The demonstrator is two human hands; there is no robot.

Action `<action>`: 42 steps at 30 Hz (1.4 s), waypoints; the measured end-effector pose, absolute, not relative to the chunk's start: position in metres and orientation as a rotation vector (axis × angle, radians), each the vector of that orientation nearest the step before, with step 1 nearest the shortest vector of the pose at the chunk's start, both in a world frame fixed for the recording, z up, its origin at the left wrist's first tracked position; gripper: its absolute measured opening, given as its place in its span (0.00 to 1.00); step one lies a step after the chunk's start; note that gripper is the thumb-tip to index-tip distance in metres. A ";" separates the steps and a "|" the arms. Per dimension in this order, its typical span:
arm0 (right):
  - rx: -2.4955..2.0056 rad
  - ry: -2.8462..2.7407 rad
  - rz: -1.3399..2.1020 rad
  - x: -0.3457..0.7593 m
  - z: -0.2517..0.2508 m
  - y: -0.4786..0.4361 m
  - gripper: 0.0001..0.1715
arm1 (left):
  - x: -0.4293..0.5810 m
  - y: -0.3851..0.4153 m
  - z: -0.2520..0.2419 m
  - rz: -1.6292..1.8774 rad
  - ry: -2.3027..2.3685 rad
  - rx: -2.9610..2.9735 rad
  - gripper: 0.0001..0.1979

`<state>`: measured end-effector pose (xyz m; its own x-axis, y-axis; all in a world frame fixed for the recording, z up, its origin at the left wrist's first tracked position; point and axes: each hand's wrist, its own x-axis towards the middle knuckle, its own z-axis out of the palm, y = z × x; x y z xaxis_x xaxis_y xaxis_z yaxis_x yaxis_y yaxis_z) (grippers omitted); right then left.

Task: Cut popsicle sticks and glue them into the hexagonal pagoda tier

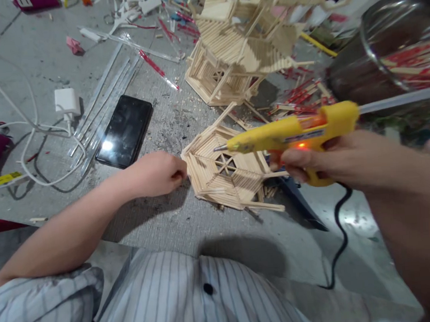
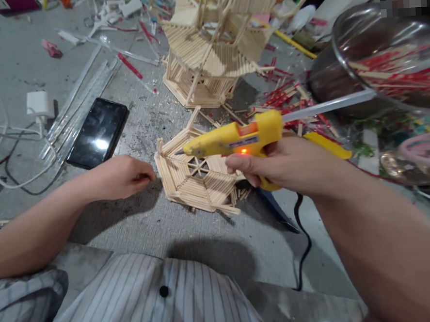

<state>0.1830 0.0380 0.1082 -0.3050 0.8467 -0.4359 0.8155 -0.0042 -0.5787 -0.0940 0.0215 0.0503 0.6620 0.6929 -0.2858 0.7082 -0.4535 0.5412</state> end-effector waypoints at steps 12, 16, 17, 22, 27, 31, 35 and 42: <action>-1.379 -1.147 1.267 0.223 0.071 -0.030 0.31 | -0.104 0.041 0.032 0.517 1.625 2.065 0.13; -1.224 -1.003 1.332 0.236 0.053 -0.041 0.28 | -0.102 0.040 0.037 0.634 1.677 1.992 0.10; -1.202 -0.985 1.349 0.237 0.050 -0.043 0.29 | -0.100 0.038 0.040 0.656 1.658 1.969 0.09; -1.097 -0.948 1.402 0.237 0.035 -0.051 0.28 | -0.090 0.028 0.044 0.752 1.725 1.697 0.04; -1.031 -0.914 1.444 0.234 0.020 -0.054 0.27 | -0.075 0.009 0.035 0.681 1.677 1.248 0.11; -1.036 -0.891 1.494 0.235 0.013 -0.054 0.27 | -0.062 0.001 0.034 0.735 1.532 0.901 0.10; -1.029 -0.891 1.512 0.237 0.009 -0.054 0.27 | -0.053 0.004 0.033 0.737 1.469 0.800 0.11; -1.044 -0.901 1.528 0.238 0.002 -0.055 0.27 | -0.047 0.010 0.027 0.727 1.370 0.709 0.14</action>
